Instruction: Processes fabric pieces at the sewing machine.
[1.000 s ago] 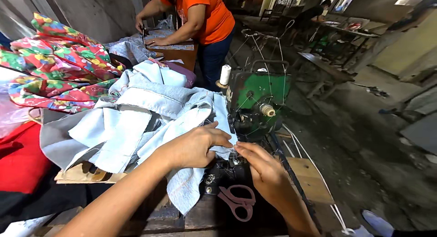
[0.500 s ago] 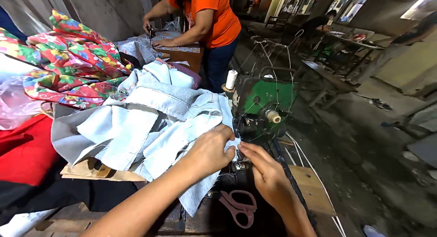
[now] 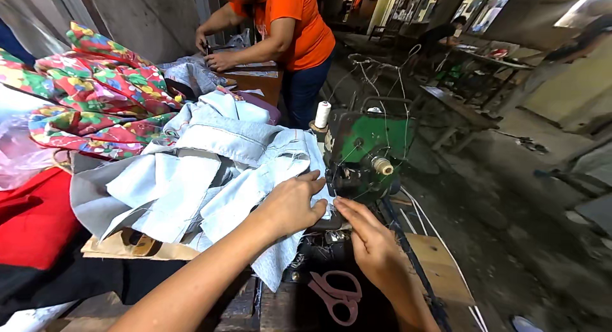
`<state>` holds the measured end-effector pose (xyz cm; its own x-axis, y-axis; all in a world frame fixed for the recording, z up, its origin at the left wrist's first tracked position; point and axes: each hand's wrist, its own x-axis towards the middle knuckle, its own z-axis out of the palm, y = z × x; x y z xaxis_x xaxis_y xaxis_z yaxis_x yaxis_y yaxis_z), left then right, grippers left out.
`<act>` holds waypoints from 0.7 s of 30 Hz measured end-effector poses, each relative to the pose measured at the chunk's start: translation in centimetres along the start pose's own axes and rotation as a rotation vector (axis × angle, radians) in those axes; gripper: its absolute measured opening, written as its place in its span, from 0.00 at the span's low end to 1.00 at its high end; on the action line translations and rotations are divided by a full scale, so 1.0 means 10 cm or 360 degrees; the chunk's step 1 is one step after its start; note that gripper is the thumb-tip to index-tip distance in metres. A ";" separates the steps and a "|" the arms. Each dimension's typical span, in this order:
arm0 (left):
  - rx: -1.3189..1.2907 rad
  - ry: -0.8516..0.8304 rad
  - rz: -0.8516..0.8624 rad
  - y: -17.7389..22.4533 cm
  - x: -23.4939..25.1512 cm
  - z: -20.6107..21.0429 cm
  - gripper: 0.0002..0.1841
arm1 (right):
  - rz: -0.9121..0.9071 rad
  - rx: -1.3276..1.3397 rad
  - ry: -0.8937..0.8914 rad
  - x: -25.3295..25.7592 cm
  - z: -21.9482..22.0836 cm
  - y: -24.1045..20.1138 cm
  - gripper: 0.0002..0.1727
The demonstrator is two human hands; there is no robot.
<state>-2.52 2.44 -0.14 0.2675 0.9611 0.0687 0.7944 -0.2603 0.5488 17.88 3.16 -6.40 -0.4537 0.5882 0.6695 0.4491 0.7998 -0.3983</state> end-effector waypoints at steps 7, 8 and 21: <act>0.0029 0.0008 0.0008 -0.02 0.04 0.00 0.27 | 0.0026 0.0040 -0.0003 0.03 0.02 0.04 0.27; 0.0034 0.0004 -0.0003 -0.01 0.04 0.00 0.27 | 0.0035 0.0054 0.0004 0.02 0.03 0.03 0.27; 0.0007 0.0024 -0.0052 -0.03 0.14 -0.03 0.26 | 0.0024 -0.0013 0.0062 -0.32 -0.03 0.01 0.22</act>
<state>-2.58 3.93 0.07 0.2330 0.9704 0.0634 0.8050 -0.2290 0.5473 19.64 1.30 -8.40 -0.4163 0.5949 0.6876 0.4622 0.7897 -0.4034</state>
